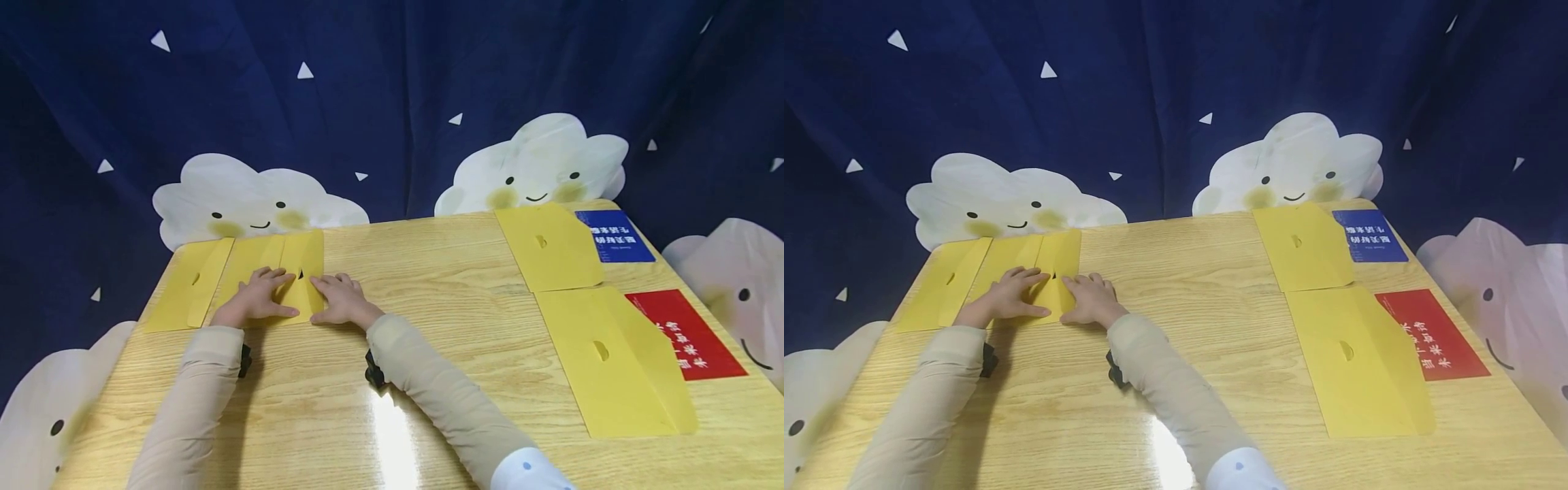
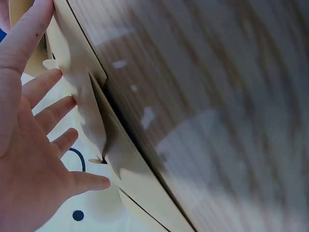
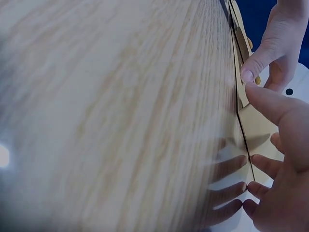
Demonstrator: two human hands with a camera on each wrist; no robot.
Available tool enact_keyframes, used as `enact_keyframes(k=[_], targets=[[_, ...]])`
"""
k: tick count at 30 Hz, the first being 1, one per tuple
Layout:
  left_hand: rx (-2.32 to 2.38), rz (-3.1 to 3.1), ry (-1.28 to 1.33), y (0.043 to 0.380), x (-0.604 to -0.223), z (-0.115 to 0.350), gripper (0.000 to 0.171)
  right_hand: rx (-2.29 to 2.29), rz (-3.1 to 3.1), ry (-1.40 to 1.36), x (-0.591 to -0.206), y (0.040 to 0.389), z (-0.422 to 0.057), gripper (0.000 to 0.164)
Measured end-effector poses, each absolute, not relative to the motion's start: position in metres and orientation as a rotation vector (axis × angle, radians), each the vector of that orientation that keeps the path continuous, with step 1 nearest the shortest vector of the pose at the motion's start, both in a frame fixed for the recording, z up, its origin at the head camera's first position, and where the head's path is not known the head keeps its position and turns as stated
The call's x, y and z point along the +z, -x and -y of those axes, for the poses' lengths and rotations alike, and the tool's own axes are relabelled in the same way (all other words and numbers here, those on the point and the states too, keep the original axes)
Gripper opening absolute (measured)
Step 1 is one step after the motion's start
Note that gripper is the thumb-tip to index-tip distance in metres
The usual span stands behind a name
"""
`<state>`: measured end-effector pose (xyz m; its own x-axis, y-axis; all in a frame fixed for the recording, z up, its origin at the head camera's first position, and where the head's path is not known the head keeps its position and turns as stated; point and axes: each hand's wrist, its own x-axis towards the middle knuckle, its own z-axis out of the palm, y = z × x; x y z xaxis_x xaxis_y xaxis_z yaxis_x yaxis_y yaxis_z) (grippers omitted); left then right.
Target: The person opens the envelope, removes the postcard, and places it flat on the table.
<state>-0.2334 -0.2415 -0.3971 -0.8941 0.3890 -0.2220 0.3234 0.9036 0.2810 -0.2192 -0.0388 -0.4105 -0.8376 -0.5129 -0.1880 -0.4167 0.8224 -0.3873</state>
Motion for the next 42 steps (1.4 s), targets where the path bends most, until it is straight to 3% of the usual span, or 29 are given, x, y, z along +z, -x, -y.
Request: enact_keyframes(k=[34,42], targets=[[0.191,-2.818,-0.788,0.211,-0.398,0.170,0.083,-0.465,-2.556,0.890,-0.401,0.201,-0.034,0.097],[0.138,-2.800,-0.804,0.203,-0.399,0.156,0.084,-0.489,-2.580,0.842,-0.402,0.206,-0.046,0.088]])
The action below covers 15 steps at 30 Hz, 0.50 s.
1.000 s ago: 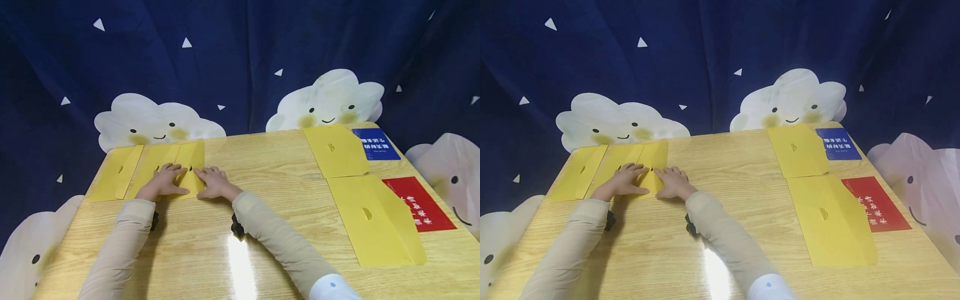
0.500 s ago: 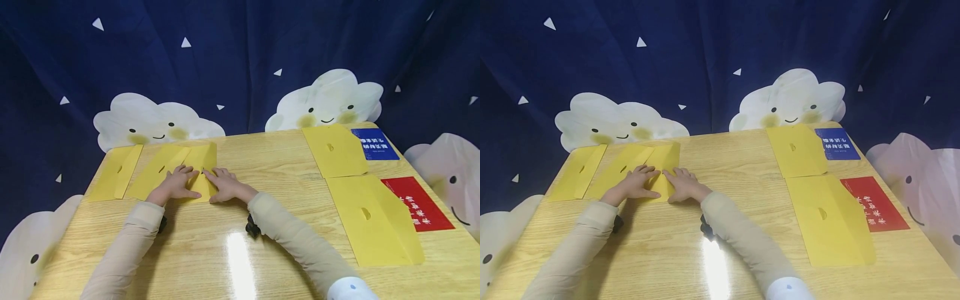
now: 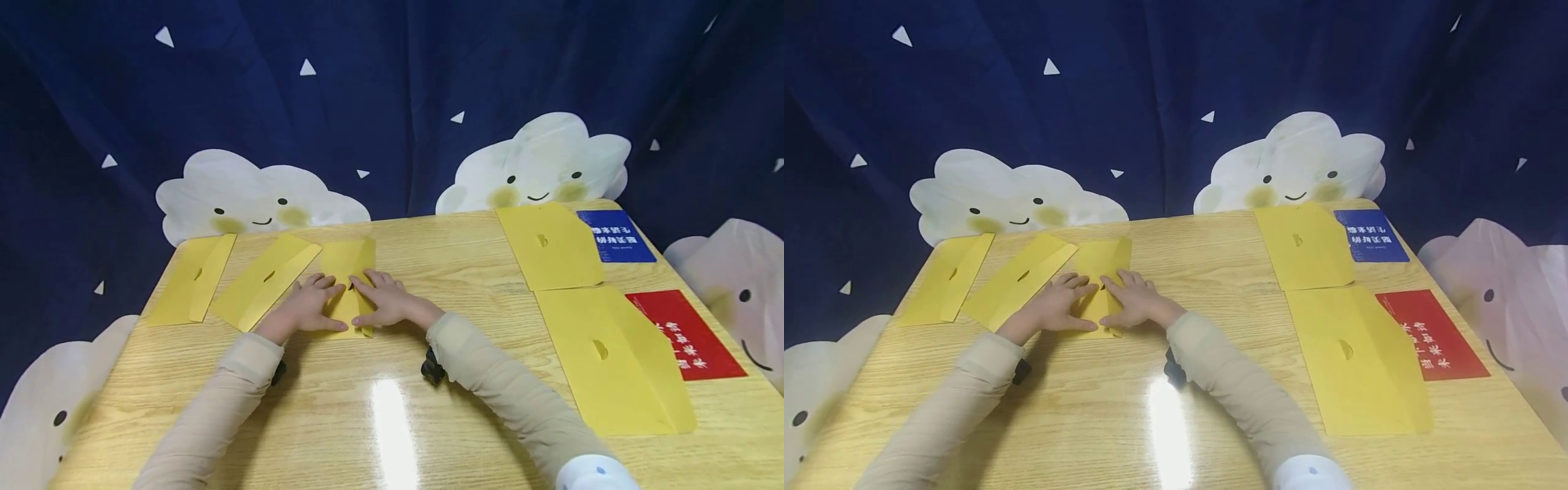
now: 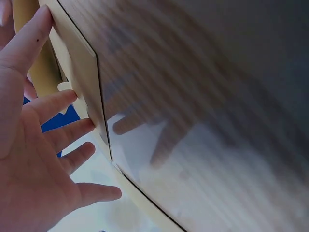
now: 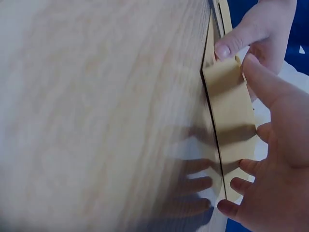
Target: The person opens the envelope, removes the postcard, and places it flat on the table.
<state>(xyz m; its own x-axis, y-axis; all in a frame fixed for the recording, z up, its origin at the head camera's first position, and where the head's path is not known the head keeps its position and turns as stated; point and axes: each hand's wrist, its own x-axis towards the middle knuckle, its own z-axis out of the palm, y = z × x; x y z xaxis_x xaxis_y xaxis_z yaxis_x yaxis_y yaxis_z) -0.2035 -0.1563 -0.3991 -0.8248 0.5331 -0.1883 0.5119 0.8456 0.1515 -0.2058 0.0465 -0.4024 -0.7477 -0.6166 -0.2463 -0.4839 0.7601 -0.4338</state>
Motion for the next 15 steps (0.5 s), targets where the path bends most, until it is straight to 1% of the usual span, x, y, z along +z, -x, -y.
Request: enact_keyframes(k=[3,8,15], targets=[[0.141,-2.789,-0.829,0.201,-0.401,0.150,0.085,-0.487,-2.610,0.807,-0.402,0.209,-0.050,0.085],[0.136,-2.772,-0.857,0.197,-0.401,0.138,0.085,-0.453,-2.641,0.780,-0.400,0.212,-0.059,0.086],[0.115,-2.767,-0.898,0.191,-0.399,0.123,0.085,-0.459,-2.631,0.829,-0.396,0.208,-0.076,0.086]])
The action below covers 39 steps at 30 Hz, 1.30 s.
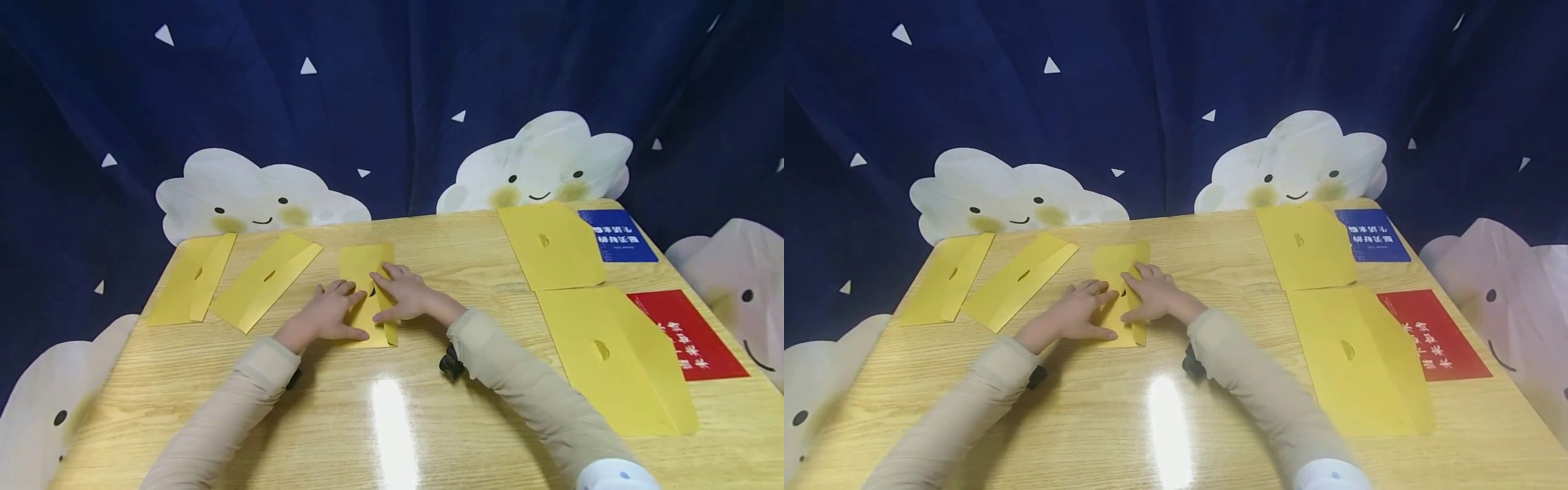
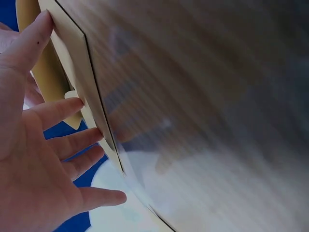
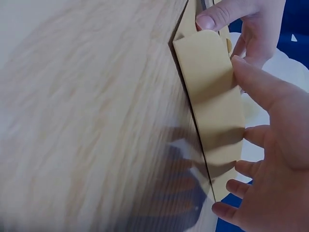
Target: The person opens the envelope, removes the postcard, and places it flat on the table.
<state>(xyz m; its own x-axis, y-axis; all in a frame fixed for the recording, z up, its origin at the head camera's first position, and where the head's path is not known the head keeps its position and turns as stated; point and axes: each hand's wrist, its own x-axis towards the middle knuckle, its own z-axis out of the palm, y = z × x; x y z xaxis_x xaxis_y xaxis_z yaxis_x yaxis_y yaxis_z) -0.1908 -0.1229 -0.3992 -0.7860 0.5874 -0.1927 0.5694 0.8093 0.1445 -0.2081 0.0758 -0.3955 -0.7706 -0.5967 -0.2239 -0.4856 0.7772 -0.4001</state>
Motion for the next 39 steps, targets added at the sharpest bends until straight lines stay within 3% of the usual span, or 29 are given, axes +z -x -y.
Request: enact_keyframes(k=[17,39], targets=[[0.020,-2.738,-1.004,0.166,-0.396,0.088,0.086,-0.440,-2.682,0.929,-0.395,0.183,-0.109,0.086],[0.006,-2.703,-1.084,0.128,-0.393,0.077,0.080,-0.446,-2.689,1.041,-0.402,0.144,-0.132,0.084]])
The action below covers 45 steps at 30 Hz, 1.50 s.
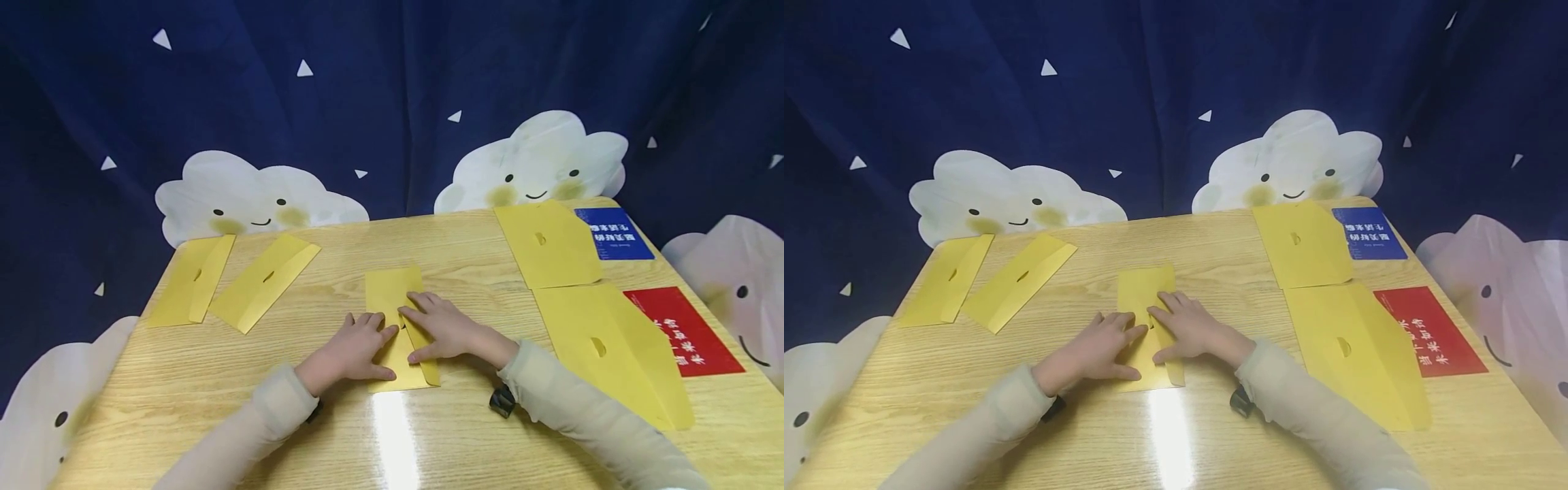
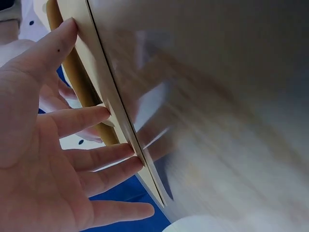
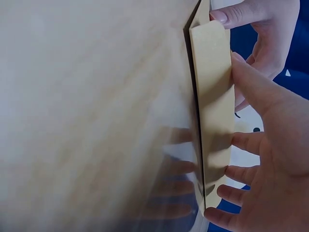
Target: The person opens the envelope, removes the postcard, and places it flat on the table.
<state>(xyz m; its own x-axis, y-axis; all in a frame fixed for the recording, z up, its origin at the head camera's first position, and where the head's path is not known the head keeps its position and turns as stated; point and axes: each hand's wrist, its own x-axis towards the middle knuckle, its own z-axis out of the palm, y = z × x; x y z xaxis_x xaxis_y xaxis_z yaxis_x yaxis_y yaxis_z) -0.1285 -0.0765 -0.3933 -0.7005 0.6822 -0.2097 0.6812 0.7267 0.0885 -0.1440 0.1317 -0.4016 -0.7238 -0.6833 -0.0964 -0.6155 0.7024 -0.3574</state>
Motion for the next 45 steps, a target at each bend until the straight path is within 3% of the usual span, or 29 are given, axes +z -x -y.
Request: enact_keyframes(k=[12,18,27,34,45], targets=[[-0.043,-2.753,-1.169,0.118,-0.396,0.072,0.071,-0.520,-2.679,1.087,-0.404,0.126,-0.142,0.085],[0.131,-2.881,-1.012,0.127,-0.398,0.062,0.061,-0.581,-2.665,1.048,-0.408,0.124,-0.147,0.093],[0.355,-2.869,-0.830,0.144,-0.402,0.049,0.060,-0.565,-2.657,1.043,-0.412,0.125,-0.149,0.082],[0.267,-2.848,-0.796,0.144,-0.401,0.045,0.059,-0.522,-2.666,1.028,-0.411,0.123,-0.147,0.082],[0.160,-2.881,-0.772,0.144,-0.398,0.040,0.044,-0.498,-2.658,1.015,-0.408,0.122,-0.145,0.081]])
